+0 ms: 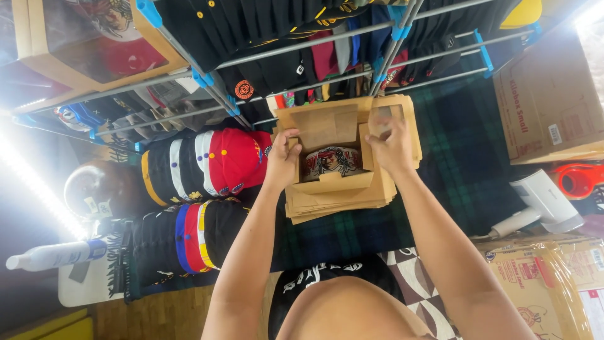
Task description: The person repeatedly folds brown paper inserts, places a baseball cap inside each insert, and closes the cardboard box with a clear window. The finished boxes are stacked on a nearby shelf. The process is repeated for several caps of different designs.
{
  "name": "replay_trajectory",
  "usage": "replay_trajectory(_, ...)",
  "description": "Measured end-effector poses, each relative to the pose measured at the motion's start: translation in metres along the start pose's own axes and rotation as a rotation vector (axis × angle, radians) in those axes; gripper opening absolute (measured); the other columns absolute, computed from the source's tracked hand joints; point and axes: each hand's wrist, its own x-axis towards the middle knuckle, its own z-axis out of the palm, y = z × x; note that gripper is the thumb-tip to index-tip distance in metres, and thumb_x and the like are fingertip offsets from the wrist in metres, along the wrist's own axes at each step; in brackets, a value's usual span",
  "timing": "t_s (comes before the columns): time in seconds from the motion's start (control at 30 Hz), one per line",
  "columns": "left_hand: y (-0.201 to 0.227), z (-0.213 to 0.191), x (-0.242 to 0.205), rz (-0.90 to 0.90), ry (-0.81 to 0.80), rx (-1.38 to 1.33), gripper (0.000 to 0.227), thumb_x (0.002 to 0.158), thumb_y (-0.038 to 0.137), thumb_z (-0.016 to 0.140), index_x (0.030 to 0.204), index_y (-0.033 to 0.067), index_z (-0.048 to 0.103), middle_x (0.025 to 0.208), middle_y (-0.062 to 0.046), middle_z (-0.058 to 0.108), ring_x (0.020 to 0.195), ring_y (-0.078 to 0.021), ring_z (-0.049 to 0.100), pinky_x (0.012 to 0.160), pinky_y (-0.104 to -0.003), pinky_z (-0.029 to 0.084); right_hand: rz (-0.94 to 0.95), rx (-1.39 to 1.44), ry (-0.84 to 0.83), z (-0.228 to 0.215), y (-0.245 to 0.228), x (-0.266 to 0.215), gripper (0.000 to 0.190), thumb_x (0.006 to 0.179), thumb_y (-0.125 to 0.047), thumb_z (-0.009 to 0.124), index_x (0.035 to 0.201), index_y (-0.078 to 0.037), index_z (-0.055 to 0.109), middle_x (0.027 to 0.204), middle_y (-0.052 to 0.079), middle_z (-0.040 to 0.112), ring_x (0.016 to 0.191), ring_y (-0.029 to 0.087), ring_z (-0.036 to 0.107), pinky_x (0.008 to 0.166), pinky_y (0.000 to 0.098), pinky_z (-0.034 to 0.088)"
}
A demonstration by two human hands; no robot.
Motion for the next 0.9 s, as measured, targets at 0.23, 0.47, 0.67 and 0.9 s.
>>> replay_trajectory(0.23, 0.014, 0.001, -0.013, -0.013, 0.265, -0.221, 0.048, 0.093, 0.003, 0.074, 0.126, 0.0212, 0.044, 0.112, -0.003, 0.050, 0.102, -0.0190, 0.055, 0.091, -0.036, 0.053, -0.181, 0.222, -0.065, -0.005, -0.026, -0.009, 0.050, 0.081, 0.000, 0.069, 0.130, -0.013, 0.066, 0.103, 0.011, 0.059, 0.084, 0.026, 0.066, 0.065, 0.0351, 0.055)
replay_trajectory(0.47, 0.021, -0.010, -0.020, 0.145, 0.307, 0.009, 0.044, 0.091, 0.004, 0.077, 0.128, 0.0171, 0.057, 0.093, 0.000, 0.038, 0.081, -0.0135, 0.050, 0.075, -0.030, 0.054, -0.253, 0.481, -0.372, -0.047, -0.040, -0.048, 0.069, 0.082, -0.026, 0.057, 0.148, -0.007, 0.057, 0.124, 0.022, 0.067, 0.099, 0.025, 0.071, 0.085, 0.0403, 0.059)
replay_trajectory(0.67, 0.054, -0.031, -0.055, 0.060, 0.096, -0.378, 0.036, 0.095, 0.003, 0.050, 0.123, 0.0127, 0.071, 0.088, -0.002, 0.053, 0.084, -0.0122, 0.052, 0.082, -0.032, 0.053, -0.474, 0.072, -0.208, -0.034, -0.021, -0.052, 0.050, 0.084, 0.015, 0.062, 0.129, -0.005, 0.072, 0.116, 0.019, 0.075, 0.110, 0.038, 0.069, 0.090, 0.0449, 0.059)
replay_trajectory(0.9, 0.028, -0.031, -0.084, 0.170, -0.012, -0.370, 0.061, 0.087, 0.021, 0.077, 0.144, 0.0074, 0.061, 0.110, -0.013, 0.065, 0.106, -0.0197, 0.062, 0.103, -0.042, 0.050, -0.395, 0.153, -0.400, -0.046, -0.040, -0.056, 0.064, 0.078, -0.009, 0.070, 0.141, -0.001, 0.061, 0.139, 0.025, 0.063, 0.128, 0.046, 0.056, 0.109, 0.0576, 0.045)
